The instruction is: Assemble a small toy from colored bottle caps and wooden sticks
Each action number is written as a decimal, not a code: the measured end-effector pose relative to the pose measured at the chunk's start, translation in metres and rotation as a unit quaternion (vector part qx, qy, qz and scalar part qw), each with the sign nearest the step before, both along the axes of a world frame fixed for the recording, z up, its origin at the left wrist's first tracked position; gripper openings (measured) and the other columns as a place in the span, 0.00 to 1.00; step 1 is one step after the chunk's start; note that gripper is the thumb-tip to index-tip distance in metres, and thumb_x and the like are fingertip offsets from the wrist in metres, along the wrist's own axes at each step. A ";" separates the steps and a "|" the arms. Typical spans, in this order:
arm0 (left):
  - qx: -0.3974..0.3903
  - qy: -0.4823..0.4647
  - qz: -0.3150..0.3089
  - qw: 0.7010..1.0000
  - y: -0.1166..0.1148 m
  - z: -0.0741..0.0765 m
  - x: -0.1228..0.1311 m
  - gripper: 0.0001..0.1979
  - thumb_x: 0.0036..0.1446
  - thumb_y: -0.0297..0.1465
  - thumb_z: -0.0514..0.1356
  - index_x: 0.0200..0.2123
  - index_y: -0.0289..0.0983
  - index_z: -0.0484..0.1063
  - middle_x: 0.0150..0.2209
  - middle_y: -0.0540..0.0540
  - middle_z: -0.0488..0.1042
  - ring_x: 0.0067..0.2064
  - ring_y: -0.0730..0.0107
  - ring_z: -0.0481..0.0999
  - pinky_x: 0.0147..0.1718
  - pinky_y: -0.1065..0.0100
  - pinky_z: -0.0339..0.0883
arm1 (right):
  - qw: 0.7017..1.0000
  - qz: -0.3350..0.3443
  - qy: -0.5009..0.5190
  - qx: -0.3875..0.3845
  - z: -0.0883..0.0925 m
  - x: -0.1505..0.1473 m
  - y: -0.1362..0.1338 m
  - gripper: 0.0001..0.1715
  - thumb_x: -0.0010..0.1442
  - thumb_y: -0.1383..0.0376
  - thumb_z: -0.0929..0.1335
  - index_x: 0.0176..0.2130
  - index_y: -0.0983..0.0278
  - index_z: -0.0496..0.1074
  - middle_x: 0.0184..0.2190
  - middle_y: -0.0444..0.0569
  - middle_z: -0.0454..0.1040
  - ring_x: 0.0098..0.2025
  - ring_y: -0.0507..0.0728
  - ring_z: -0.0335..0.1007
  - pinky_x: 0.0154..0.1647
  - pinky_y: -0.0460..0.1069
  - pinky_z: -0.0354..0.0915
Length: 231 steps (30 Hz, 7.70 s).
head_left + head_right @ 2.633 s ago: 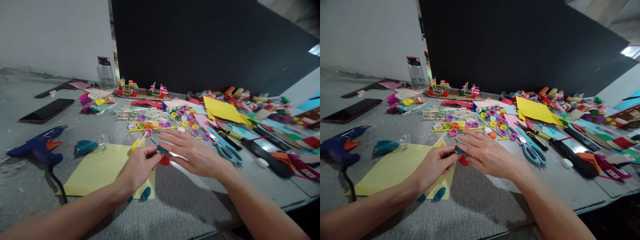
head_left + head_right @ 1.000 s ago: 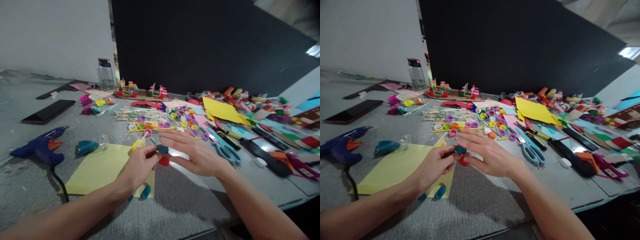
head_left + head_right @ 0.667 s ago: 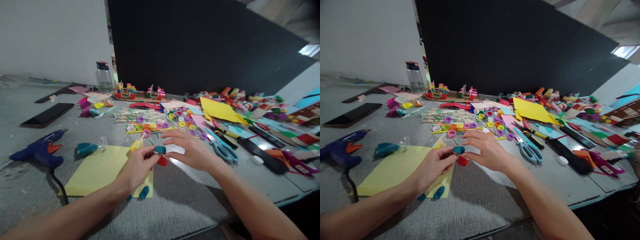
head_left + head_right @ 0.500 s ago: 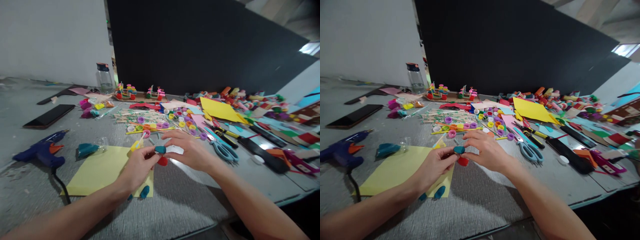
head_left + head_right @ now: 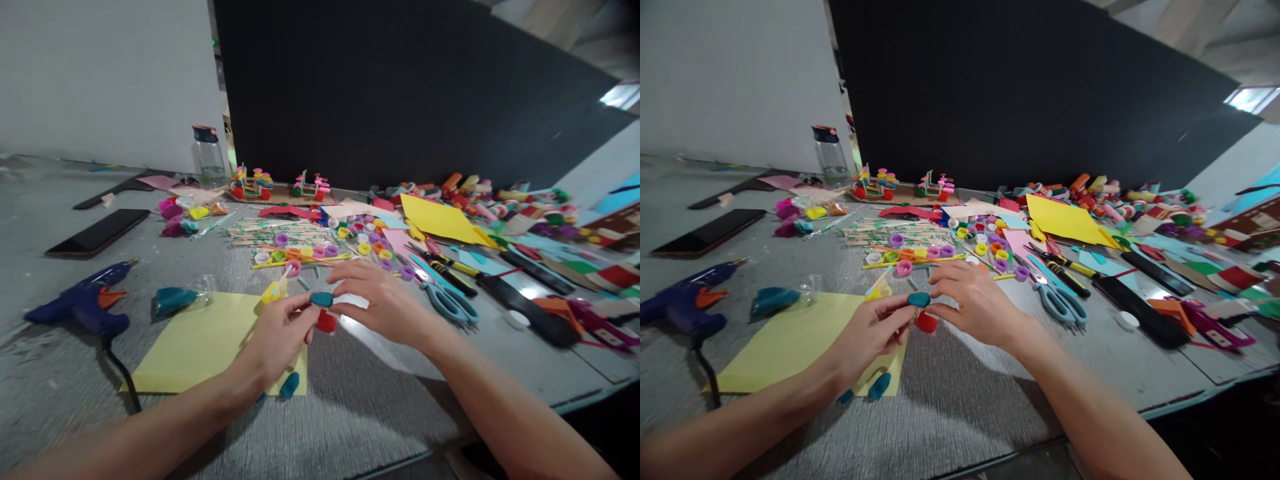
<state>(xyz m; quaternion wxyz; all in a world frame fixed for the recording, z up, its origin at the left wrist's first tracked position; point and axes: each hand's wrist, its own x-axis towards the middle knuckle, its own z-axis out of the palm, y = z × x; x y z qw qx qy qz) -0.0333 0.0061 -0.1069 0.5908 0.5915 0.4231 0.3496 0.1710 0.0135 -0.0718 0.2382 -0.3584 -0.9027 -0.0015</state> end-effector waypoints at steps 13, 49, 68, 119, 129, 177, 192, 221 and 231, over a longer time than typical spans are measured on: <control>0.012 0.005 -0.007 1.000 0.001 0.000 0.001 0.12 0.62 0.36 0.56 0.29 0.37 0.71 0.20 0.54 0.62 0.22 0.76 0.57 0.21 0.71 0.46 | 0.999 0.000 -0.031 0.006 0.003 -0.004 -0.003 0.09 0.67 0.60 0.66 0.40 0.61 0.75 0.46 0.50 0.77 0.53 0.59 0.69 0.56 0.57 0.63; 0.012 -0.061 0.009 0.998 0.010 -0.002 0.005 0.26 0.53 0.39 0.66 0.54 0.37 0.72 0.26 0.55 0.66 0.23 0.78 0.59 0.22 0.72 0.51 | 0.988 -0.079 -0.105 -0.082 -0.009 -0.005 0.000 0.12 0.63 0.58 0.69 0.36 0.65 0.72 0.36 0.53 0.76 0.39 0.60 0.72 0.39 0.52 0.63; 0.035 -0.057 -0.025 0.997 0.015 0.001 0.001 0.21 0.57 0.38 0.63 0.52 0.37 0.73 0.23 0.56 0.62 0.23 0.77 0.55 0.24 0.71 0.48 | 0.992 -0.104 -0.023 -0.063 -0.001 -0.004 -0.006 0.15 0.64 0.55 0.69 0.45 0.62 0.72 0.43 0.50 0.78 0.44 0.59 0.73 0.43 0.54 0.65; -0.017 -0.076 -0.019 0.997 0.016 -0.001 0.000 0.24 0.57 0.37 0.61 0.55 0.33 0.71 0.24 0.52 0.64 0.24 0.76 0.56 0.22 0.71 0.41 | 0.995 -0.103 0.010 -0.016 -0.008 -0.014 -0.003 0.07 0.65 0.61 0.69 0.37 0.63 0.75 0.36 0.46 0.79 0.38 0.56 0.73 0.41 0.50 0.60; -0.018 -0.080 -0.020 0.996 0.016 0.000 0.000 0.22 0.57 0.37 0.61 0.54 0.35 0.72 0.22 0.54 0.63 0.21 0.78 0.52 0.21 0.71 0.40 | 0.994 -0.103 0.027 -0.005 -0.009 -0.015 -0.005 0.09 0.64 0.62 0.70 0.44 0.61 0.75 0.39 0.47 0.80 0.43 0.57 0.74 0.45 0.52 0.63; -0.104 -0.155 0.046 0.981 0.012 -0.007 0.006 0.18 0.53 0.43 0.66 0.29 0.38 0.64 0.19 0.55 0.64 0.17 0.81 0.60 0.15 0.76 0.38 | 0.992 -0.089 0.084 -0.040 -0.013 -0.034 0.001 0.10 0.59 0.69 0.70 0.43 0.62 0.72 0.43 0.51 0.78 0.49 0.59 0.73 0.50 0.54 0.67; -0.114 -0.153 0.059 0.980 0.012 -0.003 0.006 0.15 0.55 0.40 0.64 0.28 0.37 0.63 0.18 0.56 0.63 0.17 0.82 0.58 0.16 0.76 0.37 | 0.986 -0.090 0.111 -0.085 -0.015 -0.035 -0.001 0.07 0.61 0.67 0.70 0.42 0.61 0.72 0.42 0.49 0.78 0.47 0.58 0.73 0.50 0.53 0.67; -0.111 -0.133 0.055 0.983 0.013 -0.001 0.005 0.14 0.58 0.37 0.62 0.27 0.37 0.61 0.19 0.56 0.62 0.17 0.83 0.57 0.15 0.77 0.39 | 0.933 -0.116 0.235 -0.246 -0.008 -0.027 0.004 0.13 0.64 0.59 0.65 0.33 0.63 0.74 0.29 0.44 0.76 0.30 0.51 0.69 0.29 0.46 0.61; -0.107 -0.105 0.038 0.988 0.013 -0.001 0.006 0.16 0.60 0.39 0.61 0.26 0.37 0.62 0.20 0.56 0.62 0.18 0.82 0.59 0.14 0.77 0.40 | 0.944 -0.162 0.166 -0.234 -0.001 -0.020 0.004 0.20 0.62 0.57 0.66 0.23 0.63 0.70 0.22 0.42 0.72 0.25 0.50 0.64 0.27 0.47 0.56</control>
